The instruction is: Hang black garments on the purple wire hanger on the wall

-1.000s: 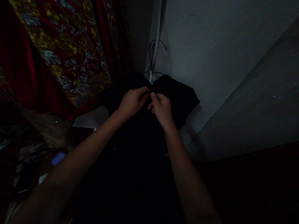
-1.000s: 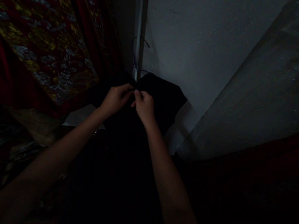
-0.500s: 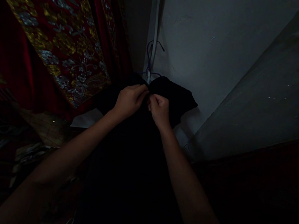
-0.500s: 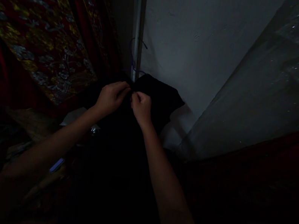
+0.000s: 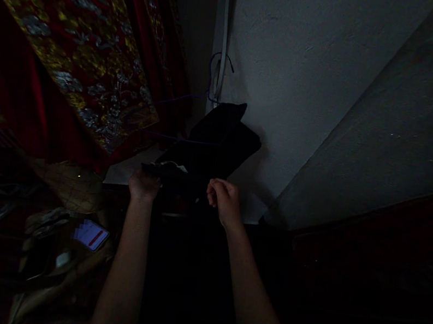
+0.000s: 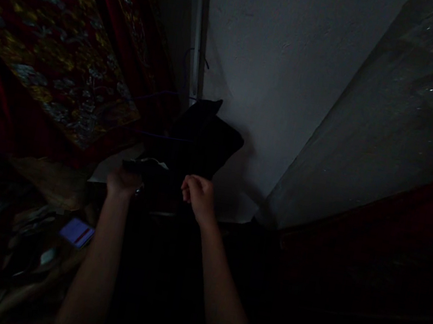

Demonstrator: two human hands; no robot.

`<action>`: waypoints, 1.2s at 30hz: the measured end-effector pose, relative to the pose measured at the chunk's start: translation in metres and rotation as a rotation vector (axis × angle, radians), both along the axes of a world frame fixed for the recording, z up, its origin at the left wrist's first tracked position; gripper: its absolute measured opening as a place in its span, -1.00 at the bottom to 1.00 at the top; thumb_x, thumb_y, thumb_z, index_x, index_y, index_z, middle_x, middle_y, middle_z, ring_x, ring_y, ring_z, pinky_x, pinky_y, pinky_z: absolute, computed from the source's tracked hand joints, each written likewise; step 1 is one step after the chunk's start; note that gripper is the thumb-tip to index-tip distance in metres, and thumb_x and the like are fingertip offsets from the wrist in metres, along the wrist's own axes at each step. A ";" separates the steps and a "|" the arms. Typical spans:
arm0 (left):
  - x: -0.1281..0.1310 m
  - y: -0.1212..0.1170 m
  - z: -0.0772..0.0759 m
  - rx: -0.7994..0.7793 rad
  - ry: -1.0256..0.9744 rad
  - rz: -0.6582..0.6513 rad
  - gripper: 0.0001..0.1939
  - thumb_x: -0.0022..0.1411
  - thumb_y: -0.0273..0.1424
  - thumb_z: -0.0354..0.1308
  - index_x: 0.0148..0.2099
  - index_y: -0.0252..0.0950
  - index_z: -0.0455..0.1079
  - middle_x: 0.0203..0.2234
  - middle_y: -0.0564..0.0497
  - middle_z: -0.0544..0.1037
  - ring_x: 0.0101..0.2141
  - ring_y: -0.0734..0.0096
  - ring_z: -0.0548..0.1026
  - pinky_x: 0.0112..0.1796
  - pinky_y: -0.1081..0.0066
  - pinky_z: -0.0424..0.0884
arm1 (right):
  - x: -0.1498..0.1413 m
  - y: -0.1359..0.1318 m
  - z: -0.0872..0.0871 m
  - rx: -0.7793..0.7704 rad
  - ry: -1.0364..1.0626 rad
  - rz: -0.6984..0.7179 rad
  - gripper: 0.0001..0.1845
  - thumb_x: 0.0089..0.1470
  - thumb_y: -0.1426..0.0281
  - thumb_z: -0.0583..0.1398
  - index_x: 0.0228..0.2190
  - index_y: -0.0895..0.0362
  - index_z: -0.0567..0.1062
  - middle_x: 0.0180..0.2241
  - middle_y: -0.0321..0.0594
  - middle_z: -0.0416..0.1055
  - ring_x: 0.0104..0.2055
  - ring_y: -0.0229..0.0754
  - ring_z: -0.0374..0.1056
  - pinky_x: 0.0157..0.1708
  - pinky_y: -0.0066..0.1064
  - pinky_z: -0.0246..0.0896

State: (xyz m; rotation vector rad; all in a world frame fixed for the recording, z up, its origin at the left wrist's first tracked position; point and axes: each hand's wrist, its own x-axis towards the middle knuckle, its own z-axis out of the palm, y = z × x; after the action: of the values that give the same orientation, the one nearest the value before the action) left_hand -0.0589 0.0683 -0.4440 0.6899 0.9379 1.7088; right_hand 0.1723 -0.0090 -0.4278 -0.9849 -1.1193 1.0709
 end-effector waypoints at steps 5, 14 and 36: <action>0.019 -0.048 -0.035 -0.110 -0.188 -0.101 -0.89 0.02 -0.30 0.13 -0.44 -0.22 0.35 -0.48 0.03 0.55 -0.31 0.28 0.54 -0.19 0.27 0.44 | 0.024 -0.020 -0.044 -0.141 0.026 -0.121 -0.61 0.00 0.10 0.20 -0.65 0.10 0.40 -0.74 -0.37 0.20 -0.71 -0.33 0.08 -0.67 -0.46 -0.05; 0.079 -0.096 0.016 0.184 0.190 -0.217 -0.86 0.14 -0.28 0.31 -0.23 -0.18 0.56 -0.25 0.04 0.60 -0.15 0.33 0.53 -0.03 0.34 0.40 | -0.013 -0.040 -0.025 0.104 -0.103 0.069 -0.63 0.02 0.23 0.32 -0.11 0.02 0.49 -0.09 -0.21 0.52 0.01 -0.09 0.43 0.05 -0.28 0.29; -0.020 -0.055 0.037 0.241 1.302 -0.699 -0.77 0.19 -0.16 0.26 -0.45 -0.14 0.55 -0.57 0.05 0.58 -0.55 0.27 0.49 -0.52 0.42 0.27 | 0.085 0.118 0.054 0.300 -0.554 -0.100 -0.80 0.06 0.33 0.17 -0.41 0.12 0.58 -0.43 -0.28 0.54 -0.30 -0.13 0.39 -0.20 -0.34 0.28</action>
State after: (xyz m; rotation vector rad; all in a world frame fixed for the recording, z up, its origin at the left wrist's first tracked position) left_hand -0.0784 0.0132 -0.4070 2.1109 1.0924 0.6016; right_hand 0.2574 0.1086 -0.3737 -1.1103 -1.6055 0.5311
